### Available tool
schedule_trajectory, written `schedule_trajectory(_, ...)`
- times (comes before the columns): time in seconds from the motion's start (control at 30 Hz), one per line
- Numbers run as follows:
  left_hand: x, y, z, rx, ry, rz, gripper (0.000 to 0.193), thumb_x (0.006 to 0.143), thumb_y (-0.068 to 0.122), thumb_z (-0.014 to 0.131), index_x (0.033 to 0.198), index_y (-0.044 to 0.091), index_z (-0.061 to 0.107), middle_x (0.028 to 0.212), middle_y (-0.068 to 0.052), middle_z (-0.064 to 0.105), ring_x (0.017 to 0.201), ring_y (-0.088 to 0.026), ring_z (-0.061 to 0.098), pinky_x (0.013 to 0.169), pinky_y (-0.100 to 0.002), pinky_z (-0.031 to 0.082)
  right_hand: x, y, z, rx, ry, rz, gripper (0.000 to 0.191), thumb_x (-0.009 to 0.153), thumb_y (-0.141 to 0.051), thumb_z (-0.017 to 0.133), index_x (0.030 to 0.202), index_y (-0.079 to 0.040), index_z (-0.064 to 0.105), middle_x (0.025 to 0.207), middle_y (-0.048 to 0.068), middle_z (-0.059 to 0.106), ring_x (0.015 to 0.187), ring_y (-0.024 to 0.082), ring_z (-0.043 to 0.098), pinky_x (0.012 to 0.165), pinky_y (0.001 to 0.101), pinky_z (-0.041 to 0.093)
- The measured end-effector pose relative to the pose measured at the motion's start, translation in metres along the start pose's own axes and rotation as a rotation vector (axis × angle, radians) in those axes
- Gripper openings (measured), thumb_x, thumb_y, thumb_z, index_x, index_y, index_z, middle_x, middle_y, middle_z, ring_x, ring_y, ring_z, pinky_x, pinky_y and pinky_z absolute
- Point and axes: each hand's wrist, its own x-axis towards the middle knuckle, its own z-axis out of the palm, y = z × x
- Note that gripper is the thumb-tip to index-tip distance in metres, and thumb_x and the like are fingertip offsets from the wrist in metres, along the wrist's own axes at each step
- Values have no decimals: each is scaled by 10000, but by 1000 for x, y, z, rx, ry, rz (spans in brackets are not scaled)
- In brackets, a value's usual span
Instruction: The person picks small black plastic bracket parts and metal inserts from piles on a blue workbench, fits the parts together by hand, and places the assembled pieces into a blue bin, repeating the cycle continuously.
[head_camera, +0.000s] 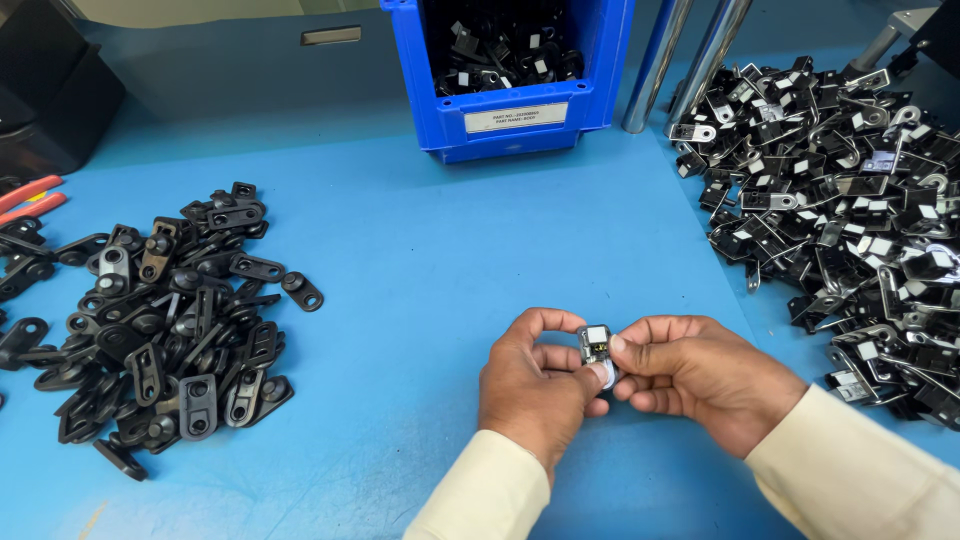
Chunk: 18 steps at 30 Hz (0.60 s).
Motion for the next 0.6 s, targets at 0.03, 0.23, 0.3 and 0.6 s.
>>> schedule_trajectory(0.03,-1,0,2,42,44,12,260,864,-12,739,1081,118,674,868,-42,698,664,-135,686,566,-260,586,-1,1,6,8,49,-33,185,940,-178,688,885,-2,703,754,71,720,649,127,671,619,256,562)
schedule_trajectory(0.23,-2,-5,5,105,128,67,248,871,-25,724,1055,138,692,862,-29,685,663,-119,690,532,-266,602,-23,18,45,-161,325,-359,170,954,-164,652,921,-6,707,781,95,726,657,186,729,611,324,604)
schedule_trajectory(0.3,-1,-8,5,84,117,99,264,853,-46,705,1050,129,690,861,-29,697,670,-102,700,526,-267,612,-33,25,53,-512,489,-556,146,943,-182,669,944,-45,717,811,68,735,669,155,767,599,324,611)
schedule_trajectory(0.6,4,-1,-10,-159,156,70,328,832,-30,750,1113,106,652,877,-51,712,651,-131,679,515,-263,566,-41,31,46,-212,332,-477,183,875,-166,726,1031,-71,718,844,82,778,752,174,757,628,330,615)
